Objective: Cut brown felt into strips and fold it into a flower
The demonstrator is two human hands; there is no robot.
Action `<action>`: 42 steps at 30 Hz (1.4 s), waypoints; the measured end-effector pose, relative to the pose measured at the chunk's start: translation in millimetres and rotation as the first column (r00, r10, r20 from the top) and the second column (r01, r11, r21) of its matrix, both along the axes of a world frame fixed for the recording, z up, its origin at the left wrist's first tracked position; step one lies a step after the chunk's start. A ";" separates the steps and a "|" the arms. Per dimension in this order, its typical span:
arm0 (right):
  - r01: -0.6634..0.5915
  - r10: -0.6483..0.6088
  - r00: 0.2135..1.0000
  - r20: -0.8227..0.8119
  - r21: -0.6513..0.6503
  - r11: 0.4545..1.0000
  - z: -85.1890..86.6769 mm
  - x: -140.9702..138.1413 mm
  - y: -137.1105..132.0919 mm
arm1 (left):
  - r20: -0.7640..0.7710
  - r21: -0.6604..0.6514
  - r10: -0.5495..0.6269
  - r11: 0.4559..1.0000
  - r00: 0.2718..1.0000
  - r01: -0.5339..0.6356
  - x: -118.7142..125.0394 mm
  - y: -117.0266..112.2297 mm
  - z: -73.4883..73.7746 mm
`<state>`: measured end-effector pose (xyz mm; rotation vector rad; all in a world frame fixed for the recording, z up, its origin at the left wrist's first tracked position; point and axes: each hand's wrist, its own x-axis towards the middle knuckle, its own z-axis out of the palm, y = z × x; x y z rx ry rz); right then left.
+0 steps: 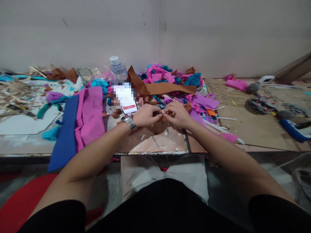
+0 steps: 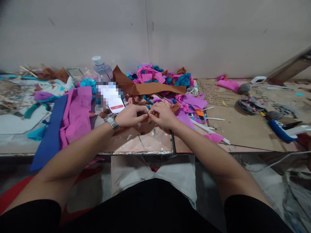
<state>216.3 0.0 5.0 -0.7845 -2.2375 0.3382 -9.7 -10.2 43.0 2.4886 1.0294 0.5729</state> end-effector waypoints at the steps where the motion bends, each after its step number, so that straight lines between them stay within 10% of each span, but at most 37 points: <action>1: -0.001 0.001 1.000 -0.002 -0.003 1.000 -0.6 -0.5 0.0 | 0.010 0.001 -0.008 1.000 1.000 0.008 0.1 0.0 -0.8; 14: 0.022 -0.021 0.999 0.028 -0.029 0.999 -2.2 -1.0 -2.3 | -0.040 0.194 -0.019 0.981 0.999 0.027 4.3 -2.8 -6.7; 42: 0.032 -0.032 0.999 0.042 0.001 0.999 4.7 -0.9 -5.1 | 0.008 -0.015 -0.019 1.000 1.000 0.019 -5.8 6.2 -1.9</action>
